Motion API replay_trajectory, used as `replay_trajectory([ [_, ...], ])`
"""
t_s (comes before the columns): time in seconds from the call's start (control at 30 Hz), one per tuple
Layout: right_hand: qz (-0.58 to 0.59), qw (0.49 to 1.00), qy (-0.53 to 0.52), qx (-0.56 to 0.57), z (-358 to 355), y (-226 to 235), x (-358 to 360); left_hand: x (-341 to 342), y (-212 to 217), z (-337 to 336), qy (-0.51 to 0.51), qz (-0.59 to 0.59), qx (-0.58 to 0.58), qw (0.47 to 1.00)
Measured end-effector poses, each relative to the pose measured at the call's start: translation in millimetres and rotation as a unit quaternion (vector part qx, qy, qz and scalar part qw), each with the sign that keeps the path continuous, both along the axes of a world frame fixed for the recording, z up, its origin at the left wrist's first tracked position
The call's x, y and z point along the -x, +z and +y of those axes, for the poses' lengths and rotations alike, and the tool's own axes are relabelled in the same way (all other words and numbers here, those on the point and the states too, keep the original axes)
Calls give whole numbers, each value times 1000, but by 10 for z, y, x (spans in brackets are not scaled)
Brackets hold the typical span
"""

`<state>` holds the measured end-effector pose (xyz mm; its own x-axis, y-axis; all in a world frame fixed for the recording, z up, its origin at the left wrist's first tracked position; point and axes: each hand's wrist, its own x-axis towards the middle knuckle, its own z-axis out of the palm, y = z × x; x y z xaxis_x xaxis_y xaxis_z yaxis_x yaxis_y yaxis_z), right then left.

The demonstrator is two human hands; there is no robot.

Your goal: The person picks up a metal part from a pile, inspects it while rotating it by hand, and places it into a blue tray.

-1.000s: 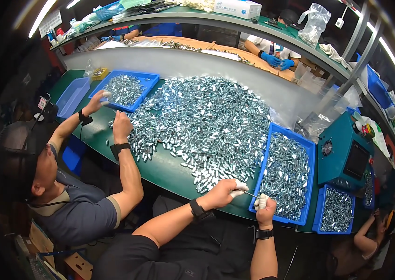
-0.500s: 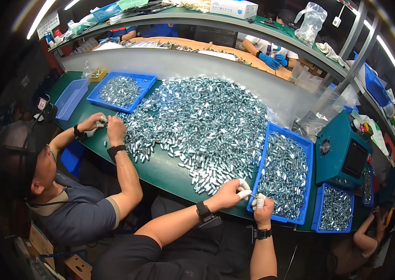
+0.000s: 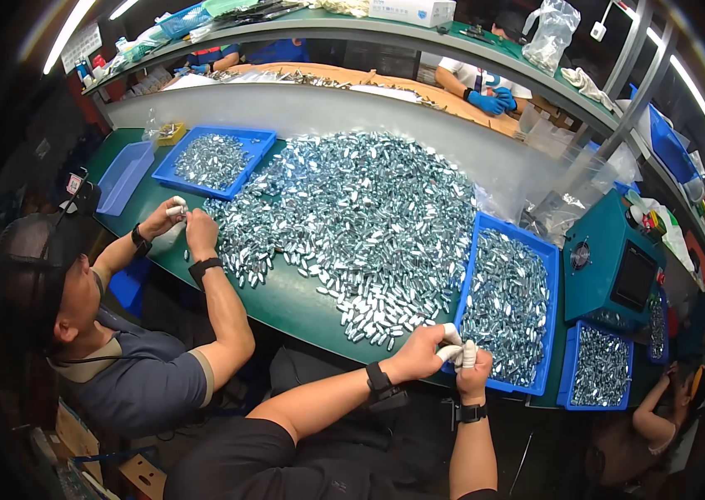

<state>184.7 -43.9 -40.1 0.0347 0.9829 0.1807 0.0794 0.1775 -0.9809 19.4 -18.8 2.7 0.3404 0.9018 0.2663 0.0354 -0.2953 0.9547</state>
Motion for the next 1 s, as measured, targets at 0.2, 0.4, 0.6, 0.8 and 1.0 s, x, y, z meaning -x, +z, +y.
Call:
replay_trajectory([
  [0.2,46,999,-10,11,54,43,43,93,57,86,-21,15,2,1000],
  [0.4,73,997,-10,14,29,57,74,91,31,45,-15,6,22,1000],
  [0.6,84,996,-5,8,12,31,18,70,42,27,33,95,-57,993],
  [0.8,95,995,-29,20,4,20,5,150,29,90,91,111,20,990],
  [1.0,232,962,-140,-37,16,36,81,60,12,192,56,64,6,996],
])
